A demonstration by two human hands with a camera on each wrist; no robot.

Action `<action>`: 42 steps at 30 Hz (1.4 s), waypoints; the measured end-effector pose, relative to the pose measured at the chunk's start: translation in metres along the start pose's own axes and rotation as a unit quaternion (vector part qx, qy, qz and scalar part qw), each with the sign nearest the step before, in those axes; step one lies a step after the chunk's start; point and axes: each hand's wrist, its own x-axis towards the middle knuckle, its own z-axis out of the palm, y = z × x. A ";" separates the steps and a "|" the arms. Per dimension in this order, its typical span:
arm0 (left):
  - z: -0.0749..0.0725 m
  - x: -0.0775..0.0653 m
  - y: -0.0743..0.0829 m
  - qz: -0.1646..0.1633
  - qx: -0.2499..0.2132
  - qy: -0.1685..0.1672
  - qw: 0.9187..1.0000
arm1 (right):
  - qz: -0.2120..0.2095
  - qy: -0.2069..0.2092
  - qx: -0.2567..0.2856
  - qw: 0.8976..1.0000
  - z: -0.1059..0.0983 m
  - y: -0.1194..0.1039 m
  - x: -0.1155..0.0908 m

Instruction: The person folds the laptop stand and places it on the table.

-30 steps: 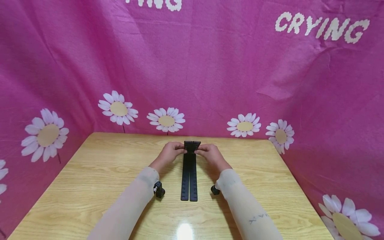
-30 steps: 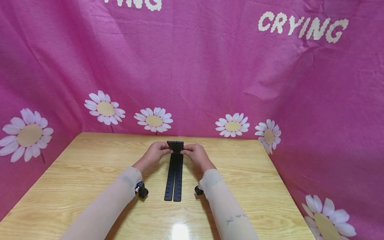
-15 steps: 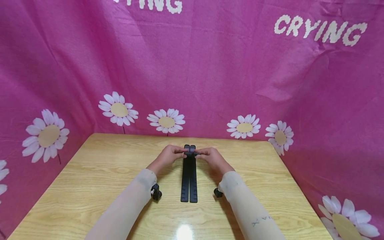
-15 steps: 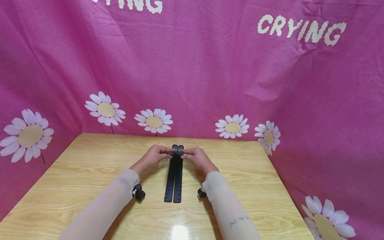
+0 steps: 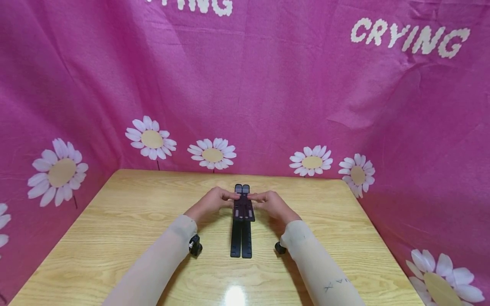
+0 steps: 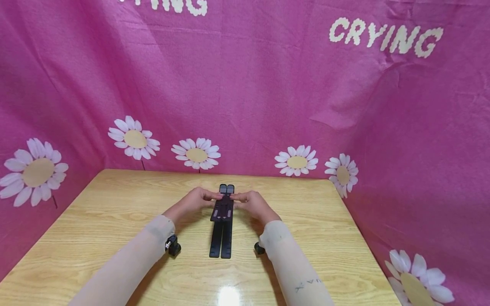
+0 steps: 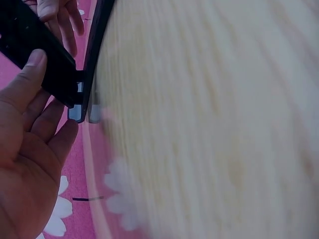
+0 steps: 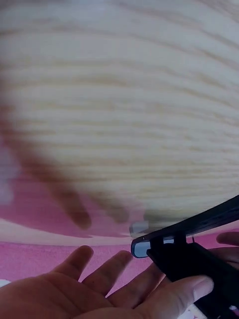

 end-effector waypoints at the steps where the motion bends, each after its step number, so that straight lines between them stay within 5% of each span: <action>1: 0.000 0.000 0.000 0.003 0.007 -0.005 1.000 | -0.004 -0.001 0.002 1.000 0.000 0.001 0.000; 16: -0.001 -0.005 -0.002 -0.004 0.011 -0.033 0.999 | -0.008 -0.026 -0.012 1.000 0.005 0.005 0.001; 23: 0.002 -0.002 -0.002 0.016 0.053 -0.041 0.998 | -0.012 -0.030 -0.046 0.998 0.006 0.000 -0.003; 30: 0.006 -0.002 0.002 0.000 0.056 -0.032 0.998 | -0.022 -0.024 -0.088 0.996 0.009 -0.001 -0.004; 42: 0.010 -0.001 0.004 0.011 0.108 -0.031 0.994 | -0.007 -0.017 -0.085 0.996 0.013 0.002 -0.003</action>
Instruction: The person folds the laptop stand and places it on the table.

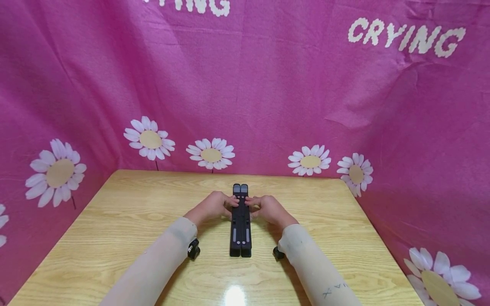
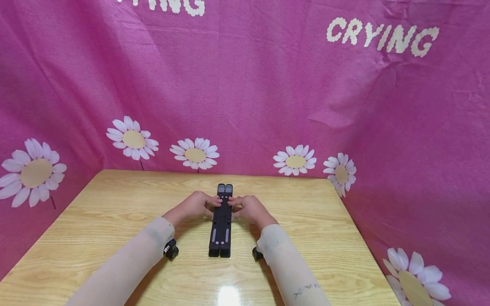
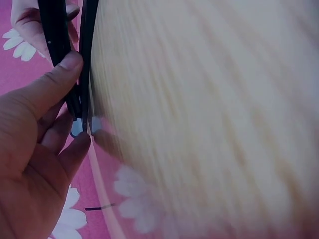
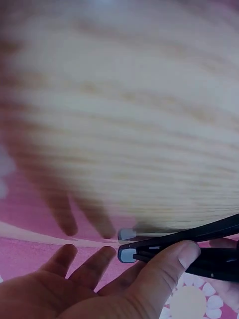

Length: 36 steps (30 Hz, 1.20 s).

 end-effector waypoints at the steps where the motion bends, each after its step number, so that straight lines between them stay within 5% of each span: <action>1: 0.000 0.000 0.000 0.001 0.007 -0.001 1.000 | 0.001 -0.002 -0.001 1.000 0.000 0.000 0.000; 12: -0.003 -0.001 0.005 0.009 0.058 -0.023 0.998 | 0.011 -0.021 -0.021 0.999 0.000 -0.003 0.001; 27: 0.003 -0.005 0.010 -0.030 0.050 -0.041 0.997 | 0.035 -0.047 -0.025 0.998 -0.002 -0.004 -0.003; 36: 0.001 -0.006 0.011 -0.025 0.031 -0.042 0.998 | 0.021 -0.042 -0.057 0.997 -0.002 -0.017 -0.006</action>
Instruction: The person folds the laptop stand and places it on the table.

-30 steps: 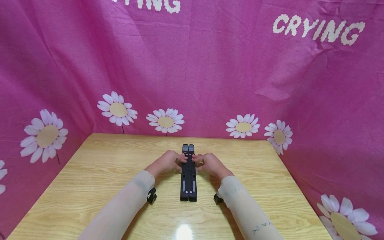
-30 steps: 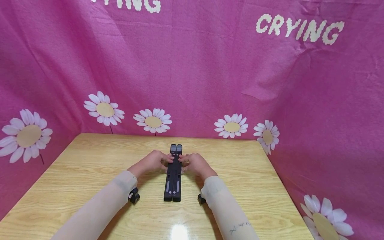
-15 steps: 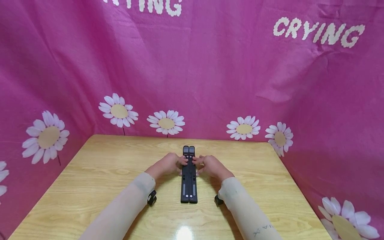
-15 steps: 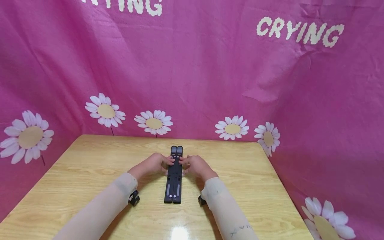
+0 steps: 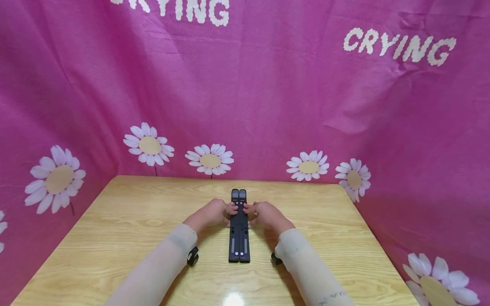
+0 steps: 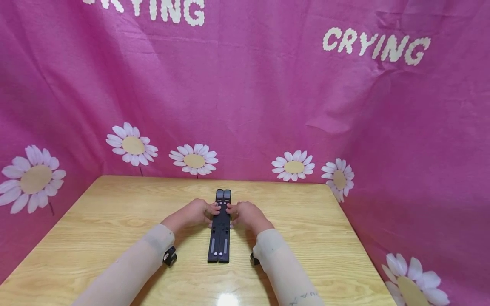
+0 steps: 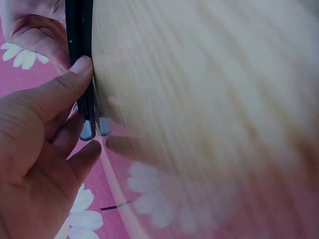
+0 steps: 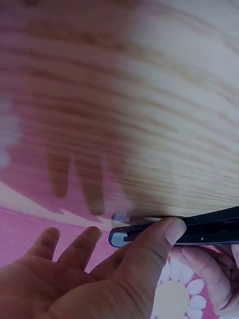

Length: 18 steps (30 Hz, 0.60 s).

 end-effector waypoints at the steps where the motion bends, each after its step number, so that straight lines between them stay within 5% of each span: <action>1: -0.001 -0.002 0.000 -0.003 -0.003 -0.003 1.000 | -0.002 -0.002 0.001 1.000 0.001 -0.001 0.000; 6: -0.009 -0.009 -0.002 -0.006 0.010 -0.015 1.000 | -0.009 -0.015 -0.007 1.000 -0.002 -0.004 0.000; 10: -0.014 -0.011 -0.003 -0.011 0.006 -0.018 1.000 | -0.045 -0.024 -0.080 0.995 -0.009 -0.006 0.002; 14: -0.012 -0.013 -0.003 -0.002 -0.009 -0.031 0.999 | -0.069 -0.014 -0.193 0.979 -0.013 -0.010 0.001; 18: -0.014 -0.021 0.000 0.016 0.056 -0.025 0.998 | -0.099 0.017 -0.276 0.956 -0.012 -0.013 -0.002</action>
